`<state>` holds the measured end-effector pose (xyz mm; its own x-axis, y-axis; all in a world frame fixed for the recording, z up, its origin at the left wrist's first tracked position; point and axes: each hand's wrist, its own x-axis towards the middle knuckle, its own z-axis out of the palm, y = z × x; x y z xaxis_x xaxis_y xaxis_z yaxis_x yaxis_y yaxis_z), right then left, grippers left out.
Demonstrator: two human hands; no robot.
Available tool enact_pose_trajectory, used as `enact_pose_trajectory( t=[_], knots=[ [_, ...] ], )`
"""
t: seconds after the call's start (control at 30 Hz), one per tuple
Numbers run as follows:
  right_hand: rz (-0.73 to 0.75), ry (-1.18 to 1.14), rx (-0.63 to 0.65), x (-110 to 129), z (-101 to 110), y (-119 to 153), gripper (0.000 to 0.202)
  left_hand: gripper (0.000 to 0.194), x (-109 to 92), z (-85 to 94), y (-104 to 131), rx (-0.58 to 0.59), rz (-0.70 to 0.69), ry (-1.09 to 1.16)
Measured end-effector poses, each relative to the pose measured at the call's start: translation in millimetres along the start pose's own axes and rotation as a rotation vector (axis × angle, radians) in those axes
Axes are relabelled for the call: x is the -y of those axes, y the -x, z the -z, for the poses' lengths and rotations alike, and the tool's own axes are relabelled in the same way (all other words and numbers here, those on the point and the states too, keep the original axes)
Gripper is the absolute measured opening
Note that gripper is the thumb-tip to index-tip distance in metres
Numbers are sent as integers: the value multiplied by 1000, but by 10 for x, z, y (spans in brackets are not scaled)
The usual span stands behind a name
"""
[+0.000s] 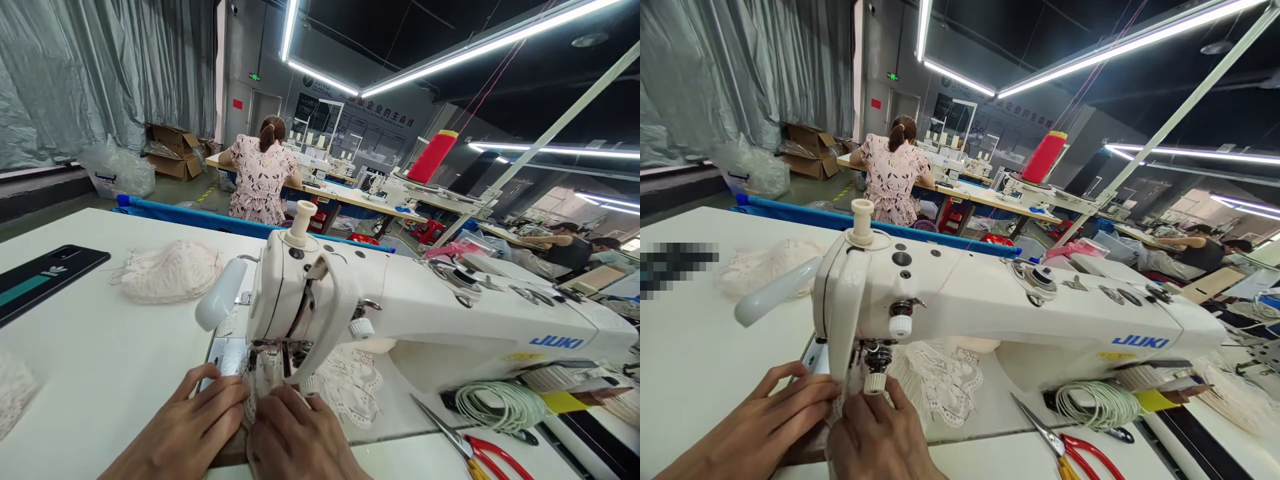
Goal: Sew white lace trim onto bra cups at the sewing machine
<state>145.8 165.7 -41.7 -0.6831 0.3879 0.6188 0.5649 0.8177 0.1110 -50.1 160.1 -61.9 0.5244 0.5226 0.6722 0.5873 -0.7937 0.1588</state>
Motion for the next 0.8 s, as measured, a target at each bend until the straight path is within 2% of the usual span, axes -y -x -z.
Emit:
enact_pose_trajectory(
  t=[0.07,0.2,0.33,0.67,0.8],
  knots=[
    [1,29,-94,53,-40,0,27,38,-9,18,-23,2,13,-4],
    [0,-56,-170,71,-51,-37,27,38,-14,24,-26,6,19,27],
    [59,-104,-251,55,-1,-86,28,38,-21,18,-27,-33,35,26],
    [84,3,-181,35,58,-78,41,42,-25,-2,-45,-52,-28,-55],
    [71,-14,-143,38,77,-58,39,38,0,-31,-21,-29,-59,-81]
  ],
)
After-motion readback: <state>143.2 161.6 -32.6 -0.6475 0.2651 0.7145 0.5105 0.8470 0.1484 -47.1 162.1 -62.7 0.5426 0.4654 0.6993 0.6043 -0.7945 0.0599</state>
